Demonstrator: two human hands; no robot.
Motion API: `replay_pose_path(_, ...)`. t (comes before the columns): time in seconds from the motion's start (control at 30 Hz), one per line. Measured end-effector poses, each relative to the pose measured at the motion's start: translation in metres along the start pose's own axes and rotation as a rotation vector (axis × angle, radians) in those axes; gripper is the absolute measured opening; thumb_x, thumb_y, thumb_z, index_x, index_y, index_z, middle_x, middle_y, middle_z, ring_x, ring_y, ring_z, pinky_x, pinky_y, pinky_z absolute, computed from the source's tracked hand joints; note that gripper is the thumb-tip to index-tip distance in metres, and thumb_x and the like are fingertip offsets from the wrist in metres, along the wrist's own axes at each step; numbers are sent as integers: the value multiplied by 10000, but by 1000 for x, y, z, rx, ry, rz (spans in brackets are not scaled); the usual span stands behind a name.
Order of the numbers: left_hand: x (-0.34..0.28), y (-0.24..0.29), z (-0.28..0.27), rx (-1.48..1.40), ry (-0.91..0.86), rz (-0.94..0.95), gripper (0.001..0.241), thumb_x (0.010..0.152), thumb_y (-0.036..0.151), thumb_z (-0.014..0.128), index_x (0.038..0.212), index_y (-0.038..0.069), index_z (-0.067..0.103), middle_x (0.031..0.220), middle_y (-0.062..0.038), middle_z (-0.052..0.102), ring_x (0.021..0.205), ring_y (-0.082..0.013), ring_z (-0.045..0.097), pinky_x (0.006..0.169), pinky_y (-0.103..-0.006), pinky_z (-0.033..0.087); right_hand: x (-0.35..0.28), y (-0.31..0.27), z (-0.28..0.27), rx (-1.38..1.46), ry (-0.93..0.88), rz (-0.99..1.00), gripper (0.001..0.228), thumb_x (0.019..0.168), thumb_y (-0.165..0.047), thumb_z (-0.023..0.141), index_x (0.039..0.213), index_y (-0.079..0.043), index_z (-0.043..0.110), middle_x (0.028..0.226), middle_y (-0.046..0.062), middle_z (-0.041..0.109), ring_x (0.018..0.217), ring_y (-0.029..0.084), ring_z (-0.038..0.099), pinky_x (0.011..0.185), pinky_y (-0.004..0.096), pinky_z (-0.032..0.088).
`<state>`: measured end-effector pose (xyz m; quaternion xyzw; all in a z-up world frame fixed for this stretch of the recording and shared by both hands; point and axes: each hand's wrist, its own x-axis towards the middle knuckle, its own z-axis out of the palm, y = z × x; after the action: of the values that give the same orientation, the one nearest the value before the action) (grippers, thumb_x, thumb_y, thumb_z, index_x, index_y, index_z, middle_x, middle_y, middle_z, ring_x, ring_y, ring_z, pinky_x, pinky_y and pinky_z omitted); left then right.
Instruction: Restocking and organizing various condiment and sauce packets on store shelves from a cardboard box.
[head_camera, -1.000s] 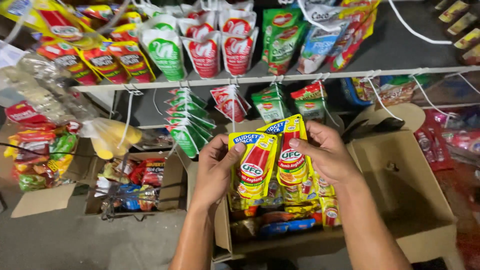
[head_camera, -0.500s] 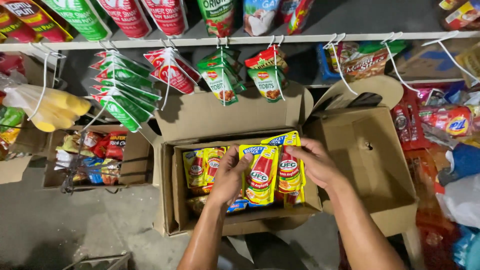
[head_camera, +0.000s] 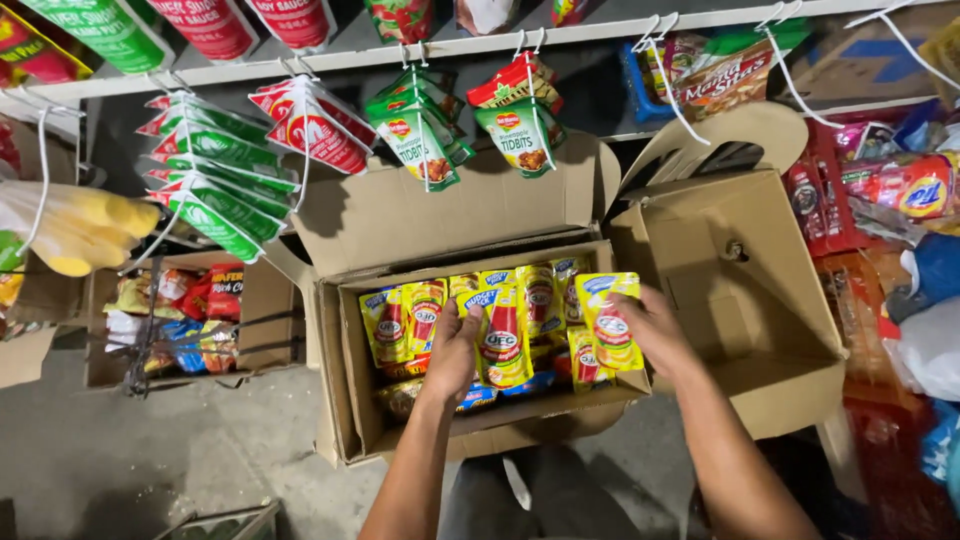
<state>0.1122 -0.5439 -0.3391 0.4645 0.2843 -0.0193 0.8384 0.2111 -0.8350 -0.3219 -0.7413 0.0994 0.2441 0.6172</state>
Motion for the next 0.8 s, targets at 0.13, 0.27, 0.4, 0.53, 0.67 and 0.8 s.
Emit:
replay_pose_path(0.13,-11,-15,-9,5,14,-27,733,1023,224,576,1577,-91,215,1507,-212,498,1365,-241,489,1120,-332,405,3,30,-17,-9,57,-48,213,979,-105,625,1182,-40,640,1065,53,722,930,112,669,817,299,569)
replay_pose_path(0.27,5,-29,-3,-45,16,-42,727,1022,192,563,1583,-73,185,1518,-220,481,1358,-241,493,1124,-340,402,25,44,-15,-161,46,-45,233,950,-82,674,1172,-36,621,1065,70,714,930,119,658,800,310,565)
replay_pose_path(0.4,-7,-40,-3,-81,65,-88,741,1016,198,563,1592,-66,180,1528,-232,454,1371,-266,475,1135,-355,391,8,15,13,-324,70,51,463,862,-21,706,1292,-128,573,1113,89,669,821,185,619,731,334,544)
replay_pose_path(0.53,8,-61,-9,-74,128,-71,765,1014,196,577,1590,-57,143,1573,-191,421,1425,-243,446,1164,-340,358,33,56,23,-653,47,-66,562,769,27,762,1278,-143,596,1285,63,635,910,186,666,841,316,533)
replay_pose_path(0.67,1,-58,-4,-74,163,-94,779,1002,210,584,1585,-71,150,1571,-219,423,1428,-258,448,1165,-347,361,36,90,24,-496,-147,9,592,793,84,674,1348,-116,621,1281,132,644,1008,227,662,849,392,563)
replay_pose_path(0.8,0,-52,-2,-59,184,-97,784,998,224,587,1582,-72,156,1564,-229,427,1425,-264,454,1161,-355,364,50,94,9,-504,-369,64,449,811,28,672,1237,-113,690,1154,76,742,1023,164,710,905,326,582)
